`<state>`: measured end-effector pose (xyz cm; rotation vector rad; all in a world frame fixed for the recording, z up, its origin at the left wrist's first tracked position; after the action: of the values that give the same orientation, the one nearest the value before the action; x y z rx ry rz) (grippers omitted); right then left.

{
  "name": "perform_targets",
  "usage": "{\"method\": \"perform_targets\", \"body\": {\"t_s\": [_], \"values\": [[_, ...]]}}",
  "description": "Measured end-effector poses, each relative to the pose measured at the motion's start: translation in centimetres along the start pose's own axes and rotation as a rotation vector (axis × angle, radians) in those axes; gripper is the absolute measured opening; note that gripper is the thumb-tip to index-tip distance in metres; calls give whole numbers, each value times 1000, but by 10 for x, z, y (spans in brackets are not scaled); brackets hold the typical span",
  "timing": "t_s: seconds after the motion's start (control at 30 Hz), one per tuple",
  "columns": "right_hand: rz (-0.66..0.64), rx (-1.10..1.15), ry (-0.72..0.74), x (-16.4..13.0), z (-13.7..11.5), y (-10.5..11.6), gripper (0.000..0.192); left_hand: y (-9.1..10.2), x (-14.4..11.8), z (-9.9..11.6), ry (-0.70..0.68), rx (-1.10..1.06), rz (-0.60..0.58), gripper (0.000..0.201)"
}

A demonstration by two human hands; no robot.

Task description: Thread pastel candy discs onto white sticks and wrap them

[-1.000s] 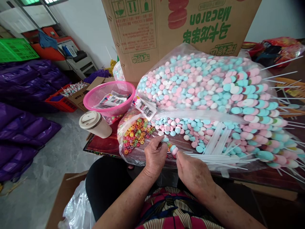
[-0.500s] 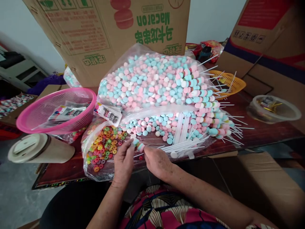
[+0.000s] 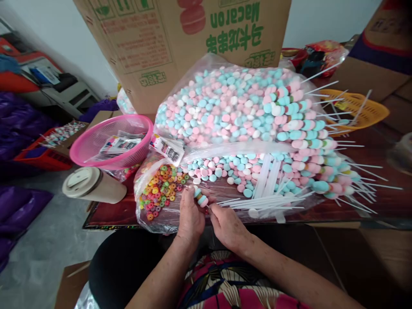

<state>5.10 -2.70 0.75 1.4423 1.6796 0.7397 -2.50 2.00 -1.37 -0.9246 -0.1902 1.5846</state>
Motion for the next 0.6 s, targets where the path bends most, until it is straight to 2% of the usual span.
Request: {"method": "perform_targets", "body": {"t_s": [0.17, 0.27, 0.37, 0.43, 0.47, 0.53, 0.6], "values": [[-9, 38, -10, 6, -3, -11, 26, 16, -3, -27, 112, 67, 41, 34], [57, 145, 11, 9, 7, -2, 27, 10, 1, -19, 67, 207, -44, 29], [158, 239, -11, 9, 29, 18, 31, 1, 17, 22, -173, 588, -110, 36], [151, 245, -31, 8, 40, 25, 35, -4, 29, 53, -394, 987, -58, 39], [128, 243, -35, 8, 42, 25, 38, -6, 35, 59, -435, 1199, -54, 34], [77, 246, -33, 8, 42, 22, 40, -10, 47, 57, -468, 1518, -100, 23], [61, 258, -43, 7, 41, 19, 41, -10, 52, 48, -487, 1625, -151, 15]]}}
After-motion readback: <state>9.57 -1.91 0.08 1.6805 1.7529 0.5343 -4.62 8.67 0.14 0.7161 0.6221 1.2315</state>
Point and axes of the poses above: each hand's wrist, its own x-axis towards the middle knuckle, its own y-axis out of the back of the hand, z = x × y, the point moved 9 cm from there along x, towards the middle knuckle, and after that the axes turned 8 degrees about -x, right-handed, at the moved point
